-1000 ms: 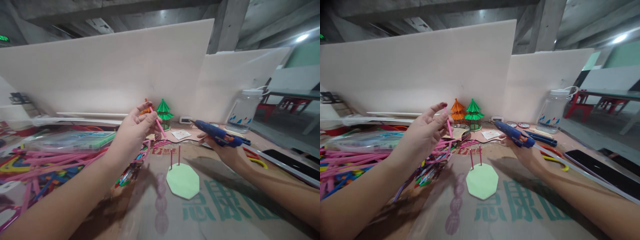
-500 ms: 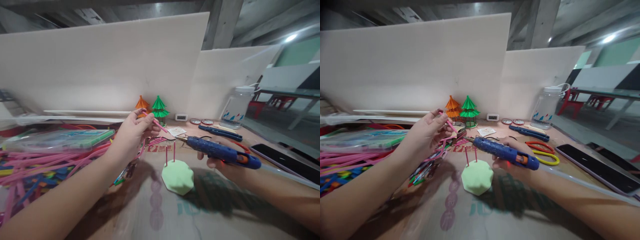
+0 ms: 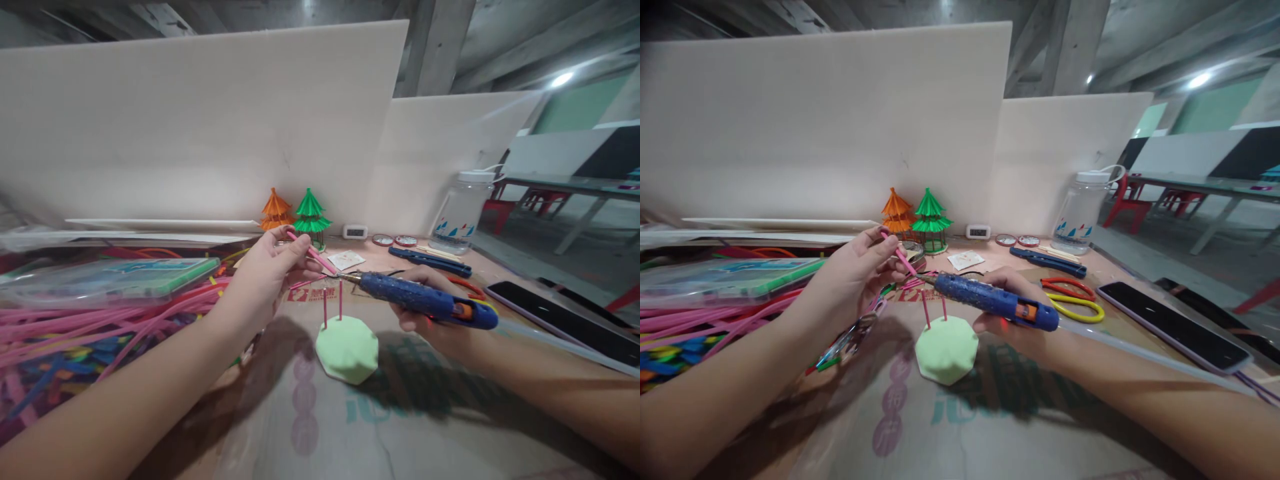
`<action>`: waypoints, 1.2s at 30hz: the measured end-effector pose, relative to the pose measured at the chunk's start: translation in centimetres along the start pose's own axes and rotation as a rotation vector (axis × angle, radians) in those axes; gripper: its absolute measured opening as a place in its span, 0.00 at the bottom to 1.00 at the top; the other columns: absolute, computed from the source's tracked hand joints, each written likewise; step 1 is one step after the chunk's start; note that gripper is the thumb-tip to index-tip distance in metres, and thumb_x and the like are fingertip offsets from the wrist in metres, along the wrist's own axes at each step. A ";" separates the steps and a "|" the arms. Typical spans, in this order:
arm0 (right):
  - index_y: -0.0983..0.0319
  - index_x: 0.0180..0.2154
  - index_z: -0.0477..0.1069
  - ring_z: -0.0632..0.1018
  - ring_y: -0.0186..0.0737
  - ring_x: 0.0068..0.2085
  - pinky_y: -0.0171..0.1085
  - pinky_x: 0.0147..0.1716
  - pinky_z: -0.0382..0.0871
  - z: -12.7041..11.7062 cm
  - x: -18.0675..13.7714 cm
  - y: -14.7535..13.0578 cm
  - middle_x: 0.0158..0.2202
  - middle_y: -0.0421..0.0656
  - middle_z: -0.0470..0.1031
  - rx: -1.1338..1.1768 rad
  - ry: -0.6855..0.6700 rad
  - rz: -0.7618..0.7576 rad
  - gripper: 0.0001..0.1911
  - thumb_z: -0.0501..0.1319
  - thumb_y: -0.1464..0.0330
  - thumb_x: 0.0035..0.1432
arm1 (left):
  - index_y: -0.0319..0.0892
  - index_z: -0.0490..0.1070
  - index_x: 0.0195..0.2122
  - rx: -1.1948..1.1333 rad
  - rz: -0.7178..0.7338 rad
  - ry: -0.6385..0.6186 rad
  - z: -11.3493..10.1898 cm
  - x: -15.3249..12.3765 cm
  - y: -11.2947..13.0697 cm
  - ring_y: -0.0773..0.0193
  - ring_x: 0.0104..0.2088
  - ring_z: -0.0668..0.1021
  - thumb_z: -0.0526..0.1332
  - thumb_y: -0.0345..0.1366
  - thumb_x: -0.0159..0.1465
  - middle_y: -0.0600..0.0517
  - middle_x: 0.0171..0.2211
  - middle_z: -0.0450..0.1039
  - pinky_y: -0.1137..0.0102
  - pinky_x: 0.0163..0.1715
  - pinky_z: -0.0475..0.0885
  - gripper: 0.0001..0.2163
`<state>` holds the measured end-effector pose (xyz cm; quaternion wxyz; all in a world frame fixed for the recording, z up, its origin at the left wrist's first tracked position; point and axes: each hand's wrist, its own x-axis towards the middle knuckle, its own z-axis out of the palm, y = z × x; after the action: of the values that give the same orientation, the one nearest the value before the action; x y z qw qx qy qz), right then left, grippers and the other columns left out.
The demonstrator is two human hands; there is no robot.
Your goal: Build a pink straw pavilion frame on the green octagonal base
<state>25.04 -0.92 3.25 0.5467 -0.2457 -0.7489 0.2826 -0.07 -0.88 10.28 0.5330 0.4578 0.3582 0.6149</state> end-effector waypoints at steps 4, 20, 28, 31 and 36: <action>0.56 0.42 0.73 0.72 0.33 0.20 0.34 0.21 0.65 -0.1 -0.1 0.0 0.25 0.35 0.72 -0.027 -0.010 0.018 0.19 0.75 0.56 0.54 | 0.40 0.63 0.44 0.004 -0.004 0.000 0.0 0.0 -0.1 0.69 0.19 0.79 0.62 0.25 0.70 0.54 0.23 0.76 0.79 0.21 0.77 0.08; 0.57 0.41 0.73 0.72 0.33 0.22 0.34 0.21 0.68 -0.2 -0.2 -0.7 0.26 0.38 0.74 -0.088 -0.004 0.096 0.22 0.75 0.51 0.52 | 0.40 0.62 0.45 0.006 -0.031 0.023 0.3 -0.2 0.1 0.71 0.18 0.78 0.61 0.24 0.71 0.55 0.23 0.76 0.80 0.20 0.76 0.08; 0.56 0.40 0.71 0.74 0.32 0.21 0.32 0.20 0.68 0.1 -0.1 -0.8 0.25 0.36 0.73 -0.047 -0.019 0.053 0.19 0.75 0.55 0.55 | 0.41 0.62 0.44 -0.002 -0.036 0.017 0.3 -0.1 0.1 0.71 0.18 0.78 0.69 0.28 0.66 0.57 0.23 0.77 0.80 0.20 0.76 0.15; 0.56 0.40 0.72 0.74 0.33 0.21 0.33 0.19 0.67 0.2 -0.1 -0.8 0.25 0.37 0.74 -0.075 -0.012 0.034 0.20 0.75 0.54 0.55 | 0.41 0.62 0.45 -0.011 -0.035 0.012 0.1 0.0 -0.1 0.71 0.18 0.78 0.70 0.28 0.65 0.57 0.23 0.76 0.81 0.21 0.76 0.15; 0.55 0.40 0.72 0.75 0.33 0.22 0.32 0.21 0.68 0.3 0.1 -0.9 0.25 0.35 0.73 -0.084 -0.010 -0.002 0.20 0.73 0.51 0.56 | 0.42 0.63 0.45 -0.020 -0.028 -0.032 -0.4 0.2 -0.5 0.69 0.18 0.79 0.73 0.31 0.62 0.56 0.23 0.77 0.79 0.21 0.78 0.19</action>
<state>24.66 -1.54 3.90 0.5325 -0.2662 -0.7631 0.2514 -0.30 -0.61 9.67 0.5517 0.4571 0.3499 0.6036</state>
